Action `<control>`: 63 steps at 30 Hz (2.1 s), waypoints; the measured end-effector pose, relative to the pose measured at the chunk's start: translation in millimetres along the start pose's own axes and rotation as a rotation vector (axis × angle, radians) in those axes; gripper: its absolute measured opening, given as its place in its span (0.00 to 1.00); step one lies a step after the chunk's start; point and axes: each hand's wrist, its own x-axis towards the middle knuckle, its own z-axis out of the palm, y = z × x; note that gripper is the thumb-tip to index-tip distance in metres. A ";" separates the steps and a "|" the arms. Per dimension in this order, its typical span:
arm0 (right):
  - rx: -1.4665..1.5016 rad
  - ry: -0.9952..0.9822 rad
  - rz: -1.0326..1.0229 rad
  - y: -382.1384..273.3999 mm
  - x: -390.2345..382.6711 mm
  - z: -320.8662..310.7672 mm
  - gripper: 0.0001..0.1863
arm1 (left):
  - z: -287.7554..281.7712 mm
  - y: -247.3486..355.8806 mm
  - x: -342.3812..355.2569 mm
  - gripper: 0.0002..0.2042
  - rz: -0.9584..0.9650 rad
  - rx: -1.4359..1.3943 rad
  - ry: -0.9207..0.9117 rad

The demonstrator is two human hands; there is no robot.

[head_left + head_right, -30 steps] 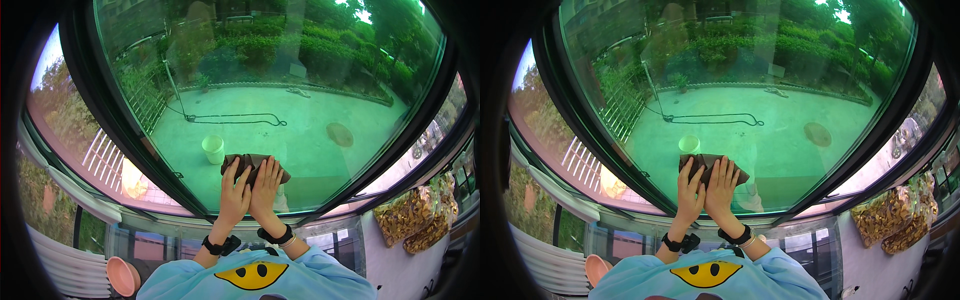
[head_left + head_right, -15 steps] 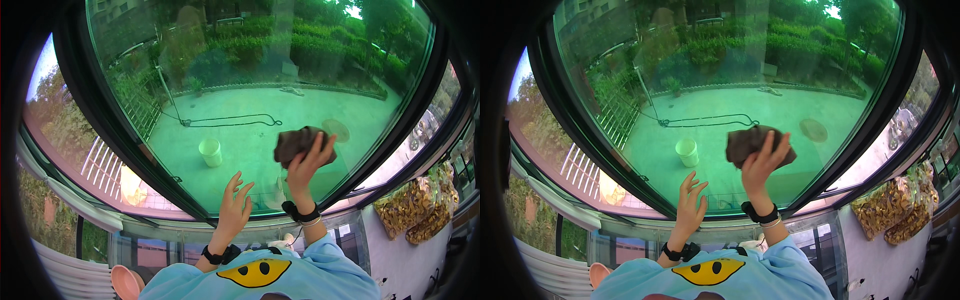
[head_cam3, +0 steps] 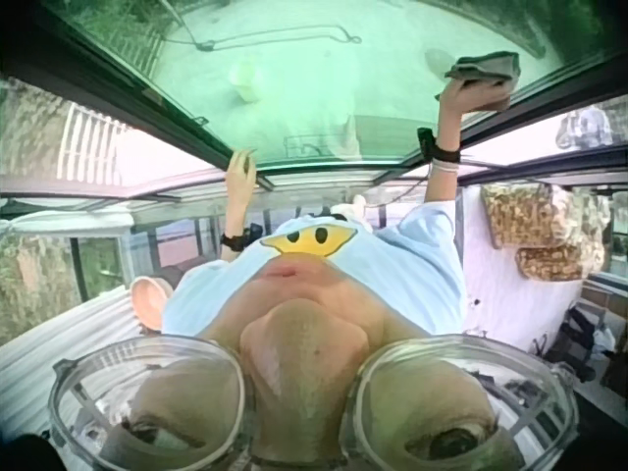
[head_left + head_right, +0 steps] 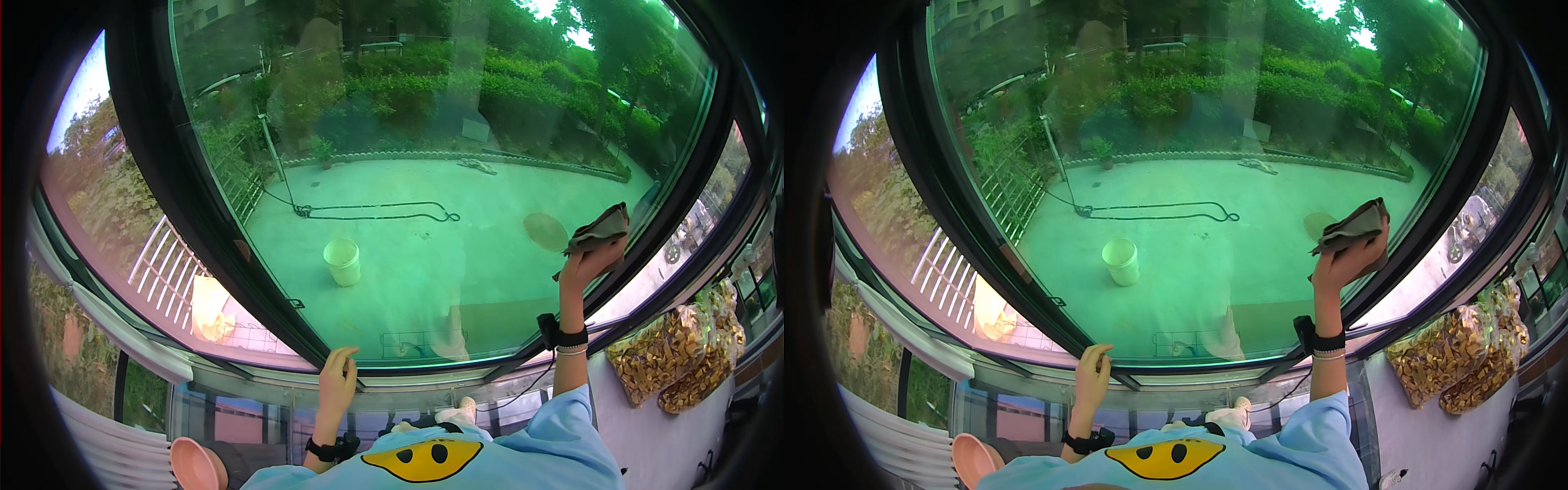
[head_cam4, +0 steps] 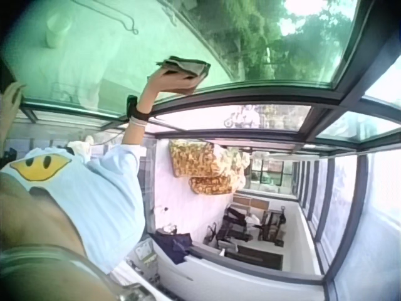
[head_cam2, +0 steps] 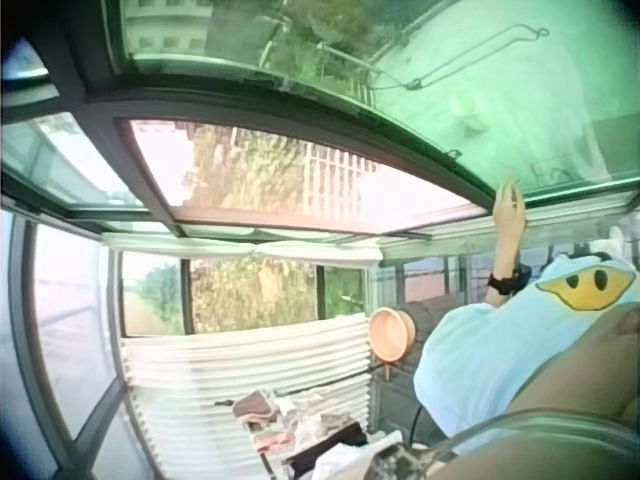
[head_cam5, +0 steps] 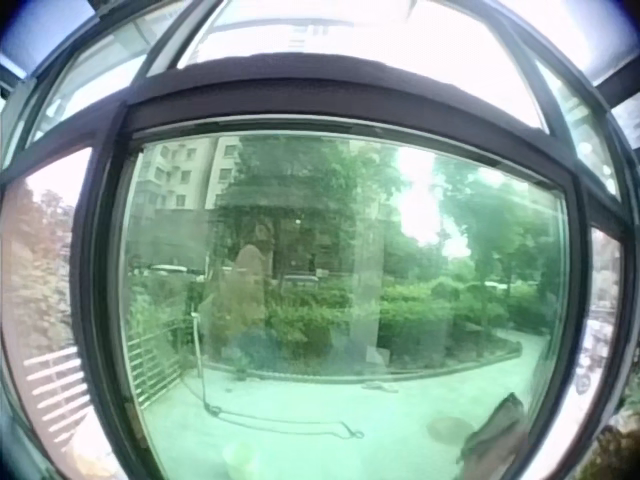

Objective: The person cleans a glass window pane with a cloth, wiping the surface and the frame before closing the window and latching the handle.

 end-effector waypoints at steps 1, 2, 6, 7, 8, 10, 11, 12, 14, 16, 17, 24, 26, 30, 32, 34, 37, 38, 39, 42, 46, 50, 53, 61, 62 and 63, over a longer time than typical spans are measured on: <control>-0.044 -0.041 -0.035 -8.3 -5.2 -0.8 0.36 | -0.3 -1.5 -3.2 0.10 -0.032 -0.027 -0.024; 0.009 -0.055 -0.043 -17.8 -11.8 1.8 0.38 | 0.1 -2.1 -4.3 0.10 -0.014 -0.047 -0.011; -0.167 -0.161 -0.402 -36.9 -23.7 2.6 0.34 | 0.5 -1.2 -13.0 0.09 0.012 -0.034 0.020; -0.163 -0.159 -0.408 -35.6 -19.3 2.9 0.31 | 0.8 -1.1 -15.0 0.09 0.016 -0.030 0.020; -0.164 -0.165 -0.434 -33.7 -13.1 3.2 0.30 | 2.6 -1.1 -15.9 0.09 0.024 -0.028 0.019; -0.155 -0.138 -0.473 -29.6 3.8 3.3 0.27 | 4.9 -1.7 -21.5 0.08 -0.030 -0.043 0.016; -0.155 -0.144 -0.490 -27.2 14.9 1.8 0.26 | 5.7 -2.1 -24.5 0.08 -0.060 -0.065 0.012; -0.155 -0.144 -0.503 -25.1 26.9 0.4 0.26 | 7.6 -2.8 -25.4 0.08 -0.057 -0.034 0.009; -0.155 -0.136 -0.513 -20.4 54.3 -3.2 0.26 | 9.2 -3.7 -28.6 0.08 -0.025 -0.057 0.013; -0.148 -0.093 -0.513 -13.1 85.6 -6.1 0.27 | 4.8 -8.1 -24.7 0.08 0.010 -0.039 0.049; -0.143 -0.073 -0.502 -8.3 100.7 -7.8 0.27 | -1.6 -12.7 -19.5 0.09 0.033 0.030 0.115; -0.091 0.162 -0.381 47.6 206.2 -12.2 0.25 | -63.0 -52.6 30.8 0.19 0.084 0.098 0.615; -0.105 0.247 -0.351 66.5 224.5 -14.4 0.22 | -79.3 -58.2 44.8 0.20 0.093 0.071 0.705; -0.056 0.362 -0.266 105.1 224.3 -22.7 0.19 | -91.1 -58.6 73.8 0.23 0.168 0.010 0.802; -0.017 0.354 -0.111 120.8 211.6 -31.0 0.18 | -95.0 -55.9 83.6 0.26 0.163 0.119 0.767; 0.058 0.300 0.114 129.4 191.3 -35.9 0.17 | -97.9 -53.8 95.4 0.29 0.236 0.239 0.777; 0.054 0.243 0.103 137.2 167.1 -43.9 0.17 | -102.4 -51.2 111.7 0.36 0.170 0.252 0.750; 0.090 0.202 0.187 140.4 160.2 -48.2 0.21 | -101.7 -51.1 115.5 0.38 0.232 0.338 0.769; 0.060 0.142 0.322 144.0 153.1 -52.5 0.22 | -101.0 -51.7 118.4 0.40 0.268 0.406 0.793; 0.043 -0.002 0.504 160.7 145.2 -62.2 0.29 | -101.3 -54.9 119.0 0.43 0.303 0.453 0.817; 0.129 -0.053 0.501 186.9 140.1 -68.2 0.29 | -110.1 -61.9 118.0 0.40 0.060 0.349 0.790; 0.147 -0.054 0.569 205.7 142.3 -69.8 0.28 | -112.6 -64.8 115.6 0.42 0.073 0.369 0.717; 0.156 -0.015 0.642 213.7 141.5 -71.2 0.28 | -114.0 -65.2 116.0 0.43 0.050 0.210 0.674; 0.133 0.031 0.713 223.1 143.3 -71.5 0.29 | -111.8 -66.5 114.4 0.40 0.224 0.066 0.627; 0.112 0.036 0.713 224.9 144.9 -72.0 0.30 | -111.3 -64.6 117.1 0.41 0.185 0.139 0.683; 0.150 0.012 0.739 226.6 145.4 -73.4 0.31 | -111.0 -62.9 116.8 0.42 0.185 0.197 0.698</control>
